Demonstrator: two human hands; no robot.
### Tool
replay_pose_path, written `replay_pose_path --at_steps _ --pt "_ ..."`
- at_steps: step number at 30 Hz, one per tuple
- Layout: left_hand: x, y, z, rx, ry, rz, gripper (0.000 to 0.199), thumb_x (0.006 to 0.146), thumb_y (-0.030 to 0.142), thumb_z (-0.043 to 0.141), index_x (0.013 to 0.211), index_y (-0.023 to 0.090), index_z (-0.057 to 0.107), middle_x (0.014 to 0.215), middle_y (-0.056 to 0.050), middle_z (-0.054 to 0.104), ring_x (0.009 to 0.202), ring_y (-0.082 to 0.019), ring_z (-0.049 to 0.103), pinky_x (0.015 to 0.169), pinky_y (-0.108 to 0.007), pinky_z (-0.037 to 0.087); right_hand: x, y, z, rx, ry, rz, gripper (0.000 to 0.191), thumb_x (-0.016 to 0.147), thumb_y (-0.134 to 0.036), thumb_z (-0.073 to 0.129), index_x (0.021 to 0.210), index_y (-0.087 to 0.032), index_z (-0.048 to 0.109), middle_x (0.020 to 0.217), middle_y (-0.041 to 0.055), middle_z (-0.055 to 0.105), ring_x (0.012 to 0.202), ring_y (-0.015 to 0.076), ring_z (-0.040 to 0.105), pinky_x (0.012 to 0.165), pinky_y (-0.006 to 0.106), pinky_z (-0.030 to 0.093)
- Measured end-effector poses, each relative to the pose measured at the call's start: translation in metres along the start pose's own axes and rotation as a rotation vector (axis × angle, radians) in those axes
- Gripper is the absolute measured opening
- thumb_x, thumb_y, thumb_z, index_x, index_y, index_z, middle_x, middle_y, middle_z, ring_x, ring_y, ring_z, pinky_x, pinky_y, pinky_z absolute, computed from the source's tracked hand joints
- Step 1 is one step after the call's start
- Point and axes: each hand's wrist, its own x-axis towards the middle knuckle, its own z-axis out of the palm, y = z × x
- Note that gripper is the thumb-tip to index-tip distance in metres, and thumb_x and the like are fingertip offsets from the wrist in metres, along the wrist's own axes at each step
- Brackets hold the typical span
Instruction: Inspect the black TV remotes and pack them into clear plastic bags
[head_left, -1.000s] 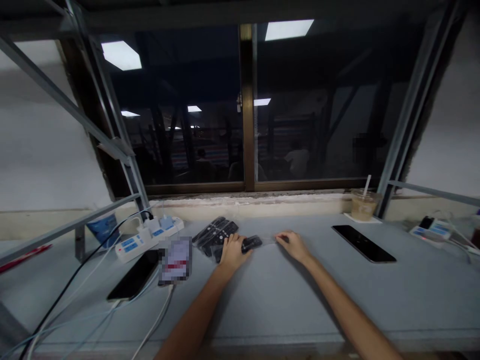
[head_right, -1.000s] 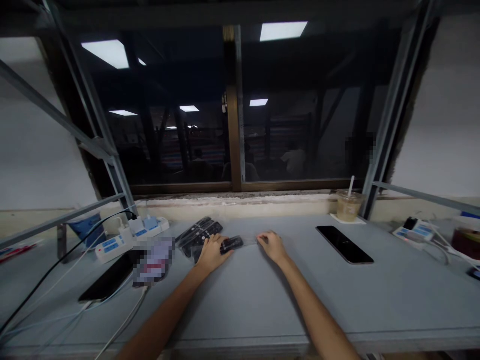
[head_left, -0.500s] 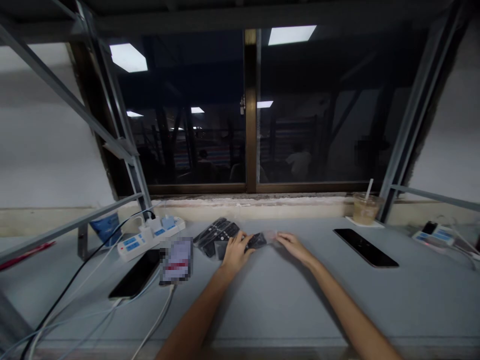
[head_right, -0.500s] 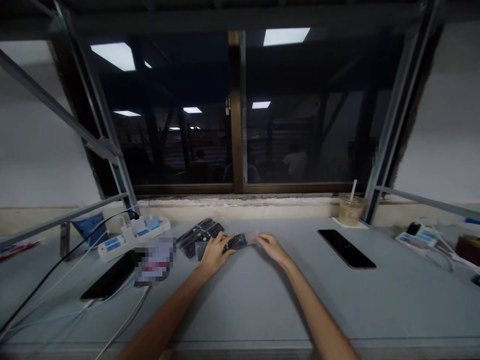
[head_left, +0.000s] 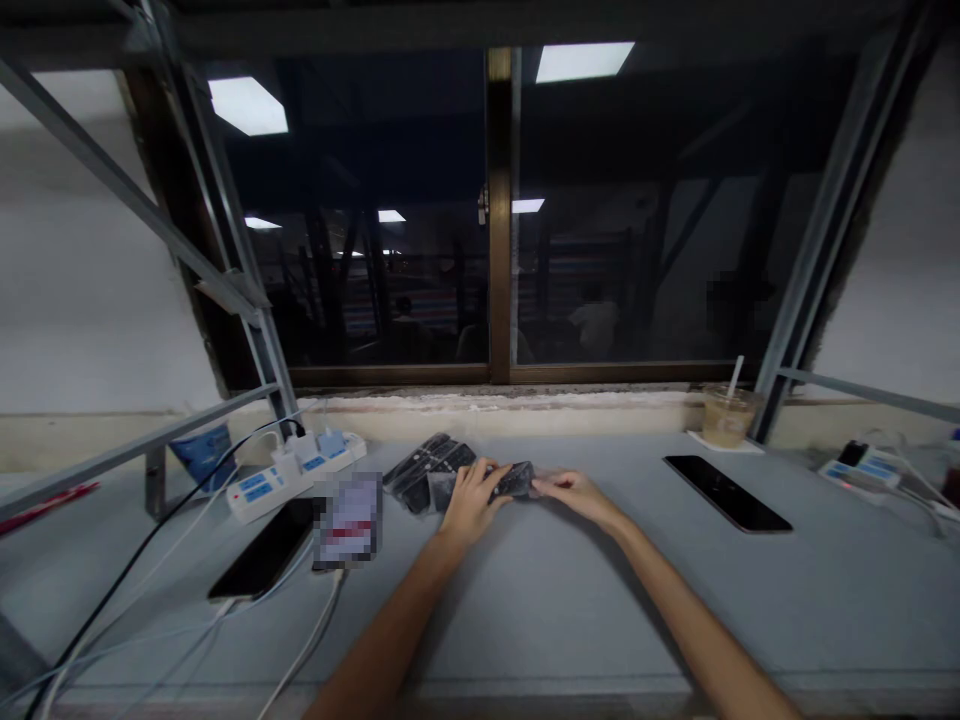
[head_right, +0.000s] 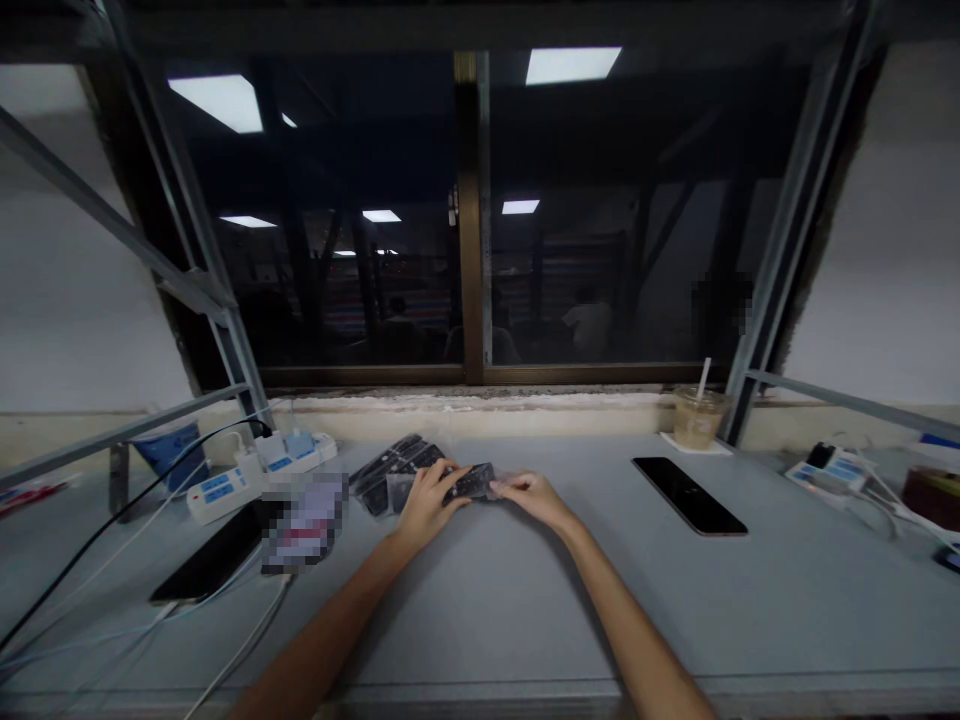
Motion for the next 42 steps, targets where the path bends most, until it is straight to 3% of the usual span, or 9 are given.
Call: replay_pose_path --at_steps 5,9,13,21,27,38,42 --pt "0.0 -0.001 0.002 0.002 0.01 0.058 0.041 0.083 0.028 0.055 0.123 0.025 0.049 0.107 -0.008 0.051 0.103 -0.022 0.049 0.085 -0.038 0.04 0.001 0.002 0.003 -0.096 0.066 -0.017 0.041 0.068 -0.053 0.058 0.061 -0.014 0.069 0.063 0.0029 0.064 0.062 0.0144 0.053 0.059 0.025 0.038" --pt "-0.001 -0.003 0.001 -0.048 0.033 0.07 0.042 0.083 0.032 0.055 0.123 0.024 0.048 0.105 -0.007 0.051 0.101 -0.021 0.05 0.084 -0.036 0.041 0.0 -0.006 0.004 -0.029 0.111 -0.062 0.039 0.067 -0.052 0.061 0.06 -0.015 0.069 0.069 0.0044 0.066 0.068 0.0156 0.055 0.065 0.026 0.04" --pt "-0.001 -0.003 -0.001 -0.054 0.057 0.074 0.043 0.085 0.034 0.052 0.126 0.026 0.045 0.107 -0.006 0.05 0.104 -0.02 0.049 0.085 -0.034 0.042 -0.003 -0.015 0.004 0.093 0.161 -0.004 0.039 0.063 -0.054 0.062 0.061 -0.015 0.069 0.076 0.0058 0.067 0.074 0.0168 0.056 0.069 0.028 0.041" --pt "0.008 -0.001 -0.01 0.168 -0.014 0.083 0.046 0.089 0.037 0.039 0.133 0.024 0.035 0.114 -0.009 0.051 0.108 -0.021 0.048 0.09 -0.037 0.038 -0.001 -0.02 0.004 0.139 0.238 0.001 0.035 0.061 -0.051 0.066 0.056 -0.017 0.068 0.103 0.0105 0.066 0.095 0.0219 0.057 0.079 0.03 0.04" --pt "0.007 -0.007 -0.014 0.213 -0.007 0.106 0.046 0.09 0.038 0.039 0.134 0.028 0.033 0.113 -0.006 0.053 0.105 -0.019 0.05 0.091 -0.033 0.037 0.002 -0.017 0.003 0.108 0.251 -0.008 0.04 0.062 -0.053 0.066 0.044 -0.017 0.06 0.107 0.0108 0.064 0.098 0.0222 0.057 0.084 0.03 0.04" --pt "0.006 -0.017 -0.021 0.169 -0.016 0.078 0.048 0.088 0.039 0.044 0.133 0.03 0.034 0.113 -0.004 0.052 0.107 -0.018 0.049 0.091 -0.029 0.037 0.002 -0.015 0.001 0.039 0.268 -0.06 0.035 0.065 -0.05 0.064 0.05 -0.018 0.065 0.104 0.0091 0.063 0.102 0.023 0.055 0.09 0.032 0.035" --pt "0.005 -0.02 -0.02 0.13 -0.015 0.062 0.047 0.088 0.038 0.045 0.133 0.03 0.034 0.113 -0.004 0.052 0.108 -0.017 0.048 0.092 -0.031 0.037 0.001 -0.015 -0.003 0.009 0.27 -0.081 0.031 0.066 -0.049 0.063 0.061 -0.019 0.071 0.105 0.0088 0.062 0.1 0.0223 0.055 0.089 0.032 0.036"
